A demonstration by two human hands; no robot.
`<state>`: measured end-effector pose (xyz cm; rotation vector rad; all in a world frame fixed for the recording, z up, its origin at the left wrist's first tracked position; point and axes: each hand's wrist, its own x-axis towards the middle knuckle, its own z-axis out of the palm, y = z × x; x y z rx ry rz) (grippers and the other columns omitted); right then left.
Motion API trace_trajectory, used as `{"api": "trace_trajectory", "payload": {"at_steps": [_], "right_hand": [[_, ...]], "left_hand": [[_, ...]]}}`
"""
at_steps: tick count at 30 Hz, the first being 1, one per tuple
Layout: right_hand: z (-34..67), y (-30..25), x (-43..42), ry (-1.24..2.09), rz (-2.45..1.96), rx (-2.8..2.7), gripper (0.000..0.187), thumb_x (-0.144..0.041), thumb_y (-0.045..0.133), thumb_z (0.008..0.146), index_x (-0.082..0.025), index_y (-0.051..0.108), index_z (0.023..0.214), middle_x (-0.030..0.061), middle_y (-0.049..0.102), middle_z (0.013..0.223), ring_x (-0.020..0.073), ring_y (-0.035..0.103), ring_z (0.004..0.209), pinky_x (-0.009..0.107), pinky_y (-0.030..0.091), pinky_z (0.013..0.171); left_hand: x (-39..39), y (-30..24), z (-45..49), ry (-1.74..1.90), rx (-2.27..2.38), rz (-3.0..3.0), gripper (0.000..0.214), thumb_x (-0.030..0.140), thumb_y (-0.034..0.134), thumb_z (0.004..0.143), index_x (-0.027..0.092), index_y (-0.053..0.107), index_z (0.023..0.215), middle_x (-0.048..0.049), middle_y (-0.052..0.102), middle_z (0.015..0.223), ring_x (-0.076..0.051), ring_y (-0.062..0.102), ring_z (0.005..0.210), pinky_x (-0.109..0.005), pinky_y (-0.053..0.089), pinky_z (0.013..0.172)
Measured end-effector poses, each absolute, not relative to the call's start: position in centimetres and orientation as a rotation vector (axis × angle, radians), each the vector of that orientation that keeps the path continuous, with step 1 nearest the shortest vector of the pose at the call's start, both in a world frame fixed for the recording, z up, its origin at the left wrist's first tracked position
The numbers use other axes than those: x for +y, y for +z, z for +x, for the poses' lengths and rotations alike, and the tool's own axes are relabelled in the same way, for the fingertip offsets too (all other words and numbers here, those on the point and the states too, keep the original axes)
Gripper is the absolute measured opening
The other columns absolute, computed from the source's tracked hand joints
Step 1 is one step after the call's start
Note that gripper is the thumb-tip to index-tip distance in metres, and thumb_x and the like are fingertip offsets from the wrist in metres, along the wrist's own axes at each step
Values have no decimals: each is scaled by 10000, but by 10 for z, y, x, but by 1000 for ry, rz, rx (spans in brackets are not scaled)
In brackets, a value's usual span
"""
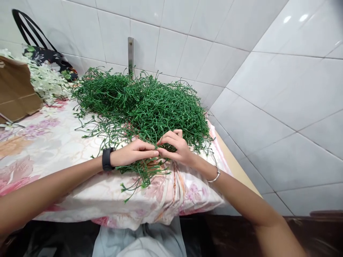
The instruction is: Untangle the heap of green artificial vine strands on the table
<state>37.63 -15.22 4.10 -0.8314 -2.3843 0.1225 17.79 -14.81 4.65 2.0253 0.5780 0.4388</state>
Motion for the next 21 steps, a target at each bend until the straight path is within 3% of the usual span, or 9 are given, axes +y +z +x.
{"api": "trace_trajectory", "payload": {"at_steps": [4, 10, 21], "right_hand": [[375, 42, -152, 237, -755, -2427, 143, -269, 450, 829, -185, 551, 771, -9, 602, 810, 91, 520, 804, 307, 232, 788], [373, 42, -157, 151, -919, -2429, 185, -256, 462, 807, -165, 516, 655, -33, 556, 703, 72, 476, 698, 304, 208, 762], [360, 32, -169, -476, -1075, -2253, 228, -206, 392, 807, -160, 388, 584, -24, 403, 590, 89, 359, 624, 287, 217, 668]], "left_hand": [[-149, 41, 178, 492, 601, 2071, 355, 374, 406, 825, 132, 398, 566, 43, 270, 555, -60, 256, 526, -204, 215, 488], [-147, 33, 181, 496, 692, 2104, 398, 384, 385, 832, 135, 337, 526, 52, 257, 508, -53, 246, 496, -204, 198, 473], [-150, 26, 183, 539, 773, 2191, 403, 389, 343, 849, 141, 296, 536, 55, 247, 509, -53, 248, 499, -200, 201, 481]]}}
